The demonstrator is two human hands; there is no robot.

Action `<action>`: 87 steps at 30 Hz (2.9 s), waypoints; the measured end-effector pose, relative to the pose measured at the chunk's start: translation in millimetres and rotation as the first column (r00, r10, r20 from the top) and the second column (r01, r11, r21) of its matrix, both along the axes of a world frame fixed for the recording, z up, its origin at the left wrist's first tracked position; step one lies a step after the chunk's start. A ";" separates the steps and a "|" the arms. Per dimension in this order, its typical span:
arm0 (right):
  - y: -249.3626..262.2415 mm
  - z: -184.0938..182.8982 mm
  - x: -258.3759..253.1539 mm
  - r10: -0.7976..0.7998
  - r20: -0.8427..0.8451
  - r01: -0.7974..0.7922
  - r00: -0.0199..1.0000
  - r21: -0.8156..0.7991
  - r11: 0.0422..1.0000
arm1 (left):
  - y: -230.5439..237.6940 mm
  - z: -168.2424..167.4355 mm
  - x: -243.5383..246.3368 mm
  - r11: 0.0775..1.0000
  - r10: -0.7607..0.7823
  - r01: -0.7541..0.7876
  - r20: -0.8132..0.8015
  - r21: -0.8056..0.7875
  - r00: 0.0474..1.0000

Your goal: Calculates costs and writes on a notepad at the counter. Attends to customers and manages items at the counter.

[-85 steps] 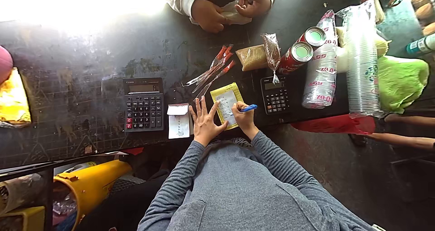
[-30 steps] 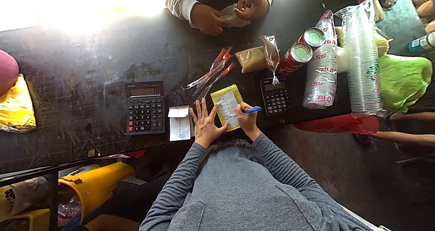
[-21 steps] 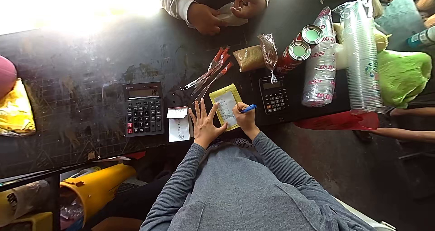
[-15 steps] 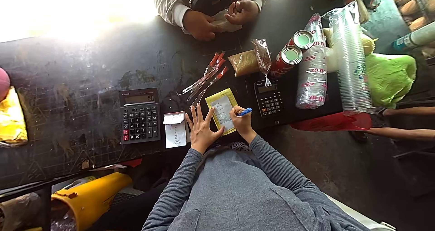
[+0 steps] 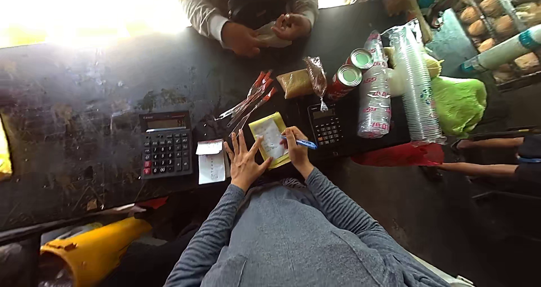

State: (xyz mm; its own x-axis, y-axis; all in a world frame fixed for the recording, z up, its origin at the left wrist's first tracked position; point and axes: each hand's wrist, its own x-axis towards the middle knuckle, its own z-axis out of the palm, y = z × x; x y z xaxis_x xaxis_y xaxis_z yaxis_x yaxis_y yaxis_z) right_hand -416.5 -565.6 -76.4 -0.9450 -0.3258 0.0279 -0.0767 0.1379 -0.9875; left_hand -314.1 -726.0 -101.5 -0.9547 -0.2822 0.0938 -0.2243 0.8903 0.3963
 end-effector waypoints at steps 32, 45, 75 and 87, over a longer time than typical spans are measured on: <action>-25.0 -15.8 11.4 0.130 -0.213 -0.112 0.968 0.094 0.989 | 0.1 0.5 -2.9 1.000 -0.002 0.002 0.075 0.004 0.997; -24.6 -14.8 11.4 0.114 -0.234 -0.083 0.966 0.135 0.987 | -0.2 3.9 -2.3 1.000 0.000 0.000 0.063 0.006 0.998; -18.5 -17.6 6.7 0.049 -0.223 -0.016 0.973 0.146 0.989 | 0.4 3.5 -3.2 1.000 0.002 -0.002 0.064 0.007 0.998; -17.6 -20.8 8.0 0.019 -0.229 0.006 0.973 0.112 0.994 | 0.7 1.7 -0.5 1.000 -0.003 0.003 0.056 0.010 0.998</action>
State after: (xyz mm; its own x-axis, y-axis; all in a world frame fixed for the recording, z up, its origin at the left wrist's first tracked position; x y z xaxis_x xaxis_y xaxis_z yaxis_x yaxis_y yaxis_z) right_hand -408.5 -583.2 -97.3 -0.9153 -0.3452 0.2075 -0.3011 0.2442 -0.9218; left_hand -314.6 -725.3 -99.8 -0.9592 -0.2801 0.0378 -0.2437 0.8873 0.3916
